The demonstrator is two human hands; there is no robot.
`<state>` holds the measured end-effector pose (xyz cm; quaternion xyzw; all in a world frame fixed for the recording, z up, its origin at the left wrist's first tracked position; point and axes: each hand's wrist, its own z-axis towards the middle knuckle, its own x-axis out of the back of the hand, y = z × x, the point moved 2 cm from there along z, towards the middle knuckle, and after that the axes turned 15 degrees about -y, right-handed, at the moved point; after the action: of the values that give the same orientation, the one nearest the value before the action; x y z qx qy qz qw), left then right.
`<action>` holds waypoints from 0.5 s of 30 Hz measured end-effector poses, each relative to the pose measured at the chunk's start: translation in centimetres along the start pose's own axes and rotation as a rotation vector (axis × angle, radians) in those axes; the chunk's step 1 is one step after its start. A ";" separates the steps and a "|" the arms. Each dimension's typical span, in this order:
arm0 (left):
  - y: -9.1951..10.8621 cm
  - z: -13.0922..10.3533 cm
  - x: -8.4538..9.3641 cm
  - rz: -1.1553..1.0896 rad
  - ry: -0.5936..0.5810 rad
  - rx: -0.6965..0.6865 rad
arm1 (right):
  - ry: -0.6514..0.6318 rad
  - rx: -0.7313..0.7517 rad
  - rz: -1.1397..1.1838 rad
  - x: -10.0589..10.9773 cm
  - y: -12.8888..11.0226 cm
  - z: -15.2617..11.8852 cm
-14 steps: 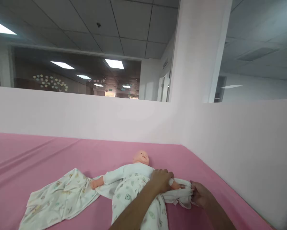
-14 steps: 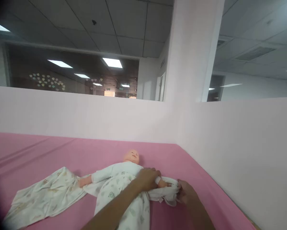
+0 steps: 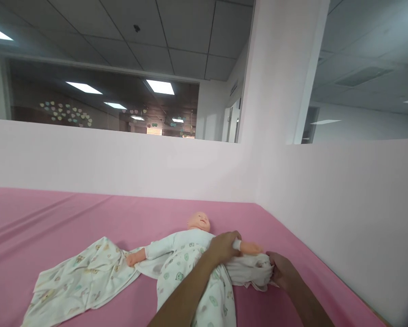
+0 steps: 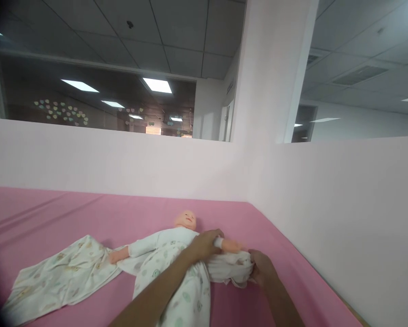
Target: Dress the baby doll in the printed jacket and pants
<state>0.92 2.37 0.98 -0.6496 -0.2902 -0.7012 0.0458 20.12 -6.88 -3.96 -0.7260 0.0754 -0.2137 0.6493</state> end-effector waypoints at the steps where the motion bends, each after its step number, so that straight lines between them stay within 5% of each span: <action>1: -0.1 0.0 0.1 -0.021 0.010 0.001 | 0.006 -0.017 -0.002 -0.2 -0.1 -0.2; 8: 0.3 0.2 -0.3 -0.021 0.027 0.050 | 0.040 -0.020 -0.061 -1.5 -0.6 -1.3; 15: 1.1 -0.4 -0.6 0.035 0.032 0.133 | 0.212 0.031 -0.223 -0.6 -2.1 -2.2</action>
<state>1.15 1.09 0.79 -0.6387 -0.3240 -0.6899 0.1056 18.31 -8.33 -1.90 -0.6931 0.0590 -0.3612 0.6210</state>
